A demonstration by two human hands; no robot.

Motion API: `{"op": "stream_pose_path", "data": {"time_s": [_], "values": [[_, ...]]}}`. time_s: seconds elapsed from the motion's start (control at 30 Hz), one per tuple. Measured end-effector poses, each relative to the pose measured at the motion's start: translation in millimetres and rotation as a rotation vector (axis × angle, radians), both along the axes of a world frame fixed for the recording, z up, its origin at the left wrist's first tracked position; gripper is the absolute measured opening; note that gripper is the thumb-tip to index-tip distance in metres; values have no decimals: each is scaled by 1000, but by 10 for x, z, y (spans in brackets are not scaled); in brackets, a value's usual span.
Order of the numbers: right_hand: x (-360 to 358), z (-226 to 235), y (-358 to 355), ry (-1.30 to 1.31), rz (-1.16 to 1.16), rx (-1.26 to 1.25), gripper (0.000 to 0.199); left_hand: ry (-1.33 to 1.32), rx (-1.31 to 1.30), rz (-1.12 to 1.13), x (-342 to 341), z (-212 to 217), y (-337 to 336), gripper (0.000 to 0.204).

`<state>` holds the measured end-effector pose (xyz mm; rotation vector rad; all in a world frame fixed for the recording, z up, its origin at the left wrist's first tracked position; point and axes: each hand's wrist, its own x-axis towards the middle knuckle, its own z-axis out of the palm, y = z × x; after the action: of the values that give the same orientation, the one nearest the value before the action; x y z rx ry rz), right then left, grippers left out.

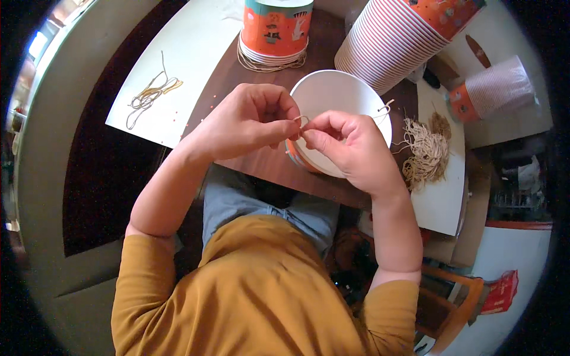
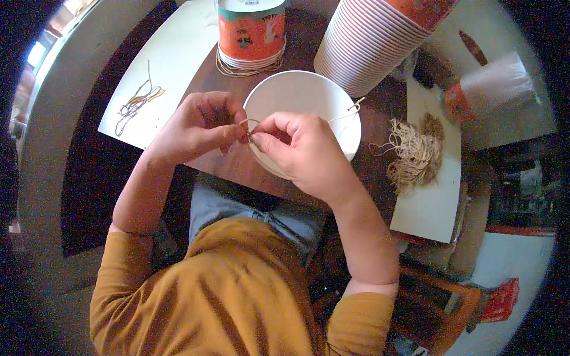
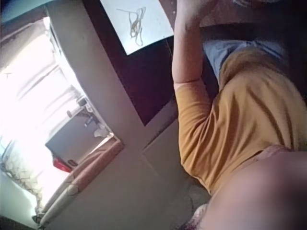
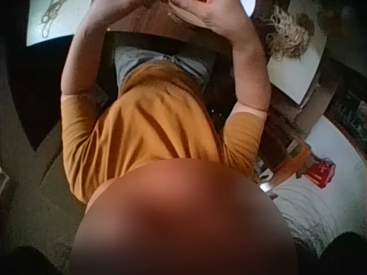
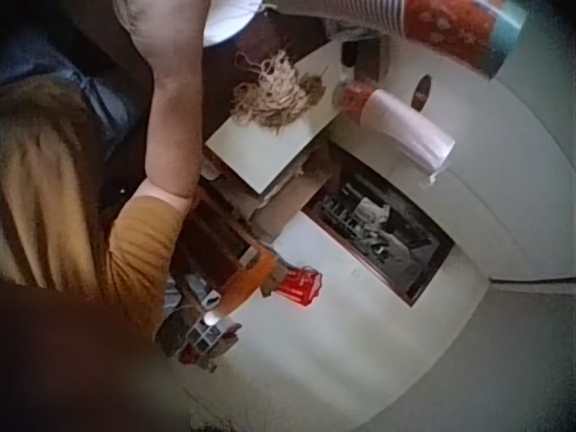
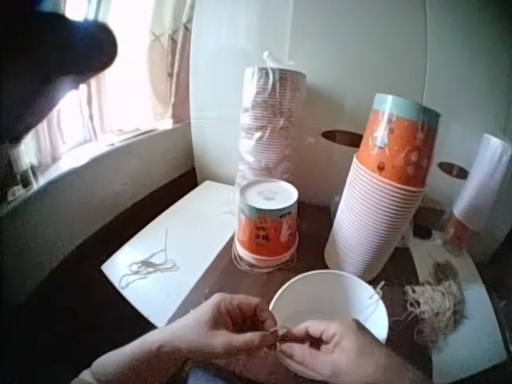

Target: Attaching decorative strings to paper cups by threading them through pre-punched holes and tying knots.

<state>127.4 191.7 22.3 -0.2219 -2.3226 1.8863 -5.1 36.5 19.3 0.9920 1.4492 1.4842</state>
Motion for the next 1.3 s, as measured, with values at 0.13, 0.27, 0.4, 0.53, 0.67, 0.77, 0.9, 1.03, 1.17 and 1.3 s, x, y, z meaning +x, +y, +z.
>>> {"op": "stream_pose_path", "data": {"time_s": [0.13,0.27,0.4,0.53,0.67,0.77,0.9,1.03,1.17,1.3], "values": [[34,83,-119,5,-129,314,7,123,-25,68,12,39,-41,11],[172,138,-320,256,-319,736,12,461,-120,119,126,196,-92,7],[314,44,-584,253,-394,800,12,721,90,268,255,9,-113,11],[441,-1,-727,284,-482,840,12,1041,238,314,458,-35,-121,16],[448,-118,-721,298,-514,830,12,974,321,469,523,-257,-71,17],[428,-236,-692,352,-536,853,13,694,292,524,581,-322,-73,13],[369,-389,-685,501,-621,999,13,200,204,543,653,-394,-78,7],[257,-546,-588,495,-650,964,11,55,169,494,537,-436,-40,8],[230,-575,-599,479,-647,883,10,39,155,509,509,-546,-58,8],[177,-628,-592,429,-646,900,10,32,151,514,463,-565,-106,8]]}}
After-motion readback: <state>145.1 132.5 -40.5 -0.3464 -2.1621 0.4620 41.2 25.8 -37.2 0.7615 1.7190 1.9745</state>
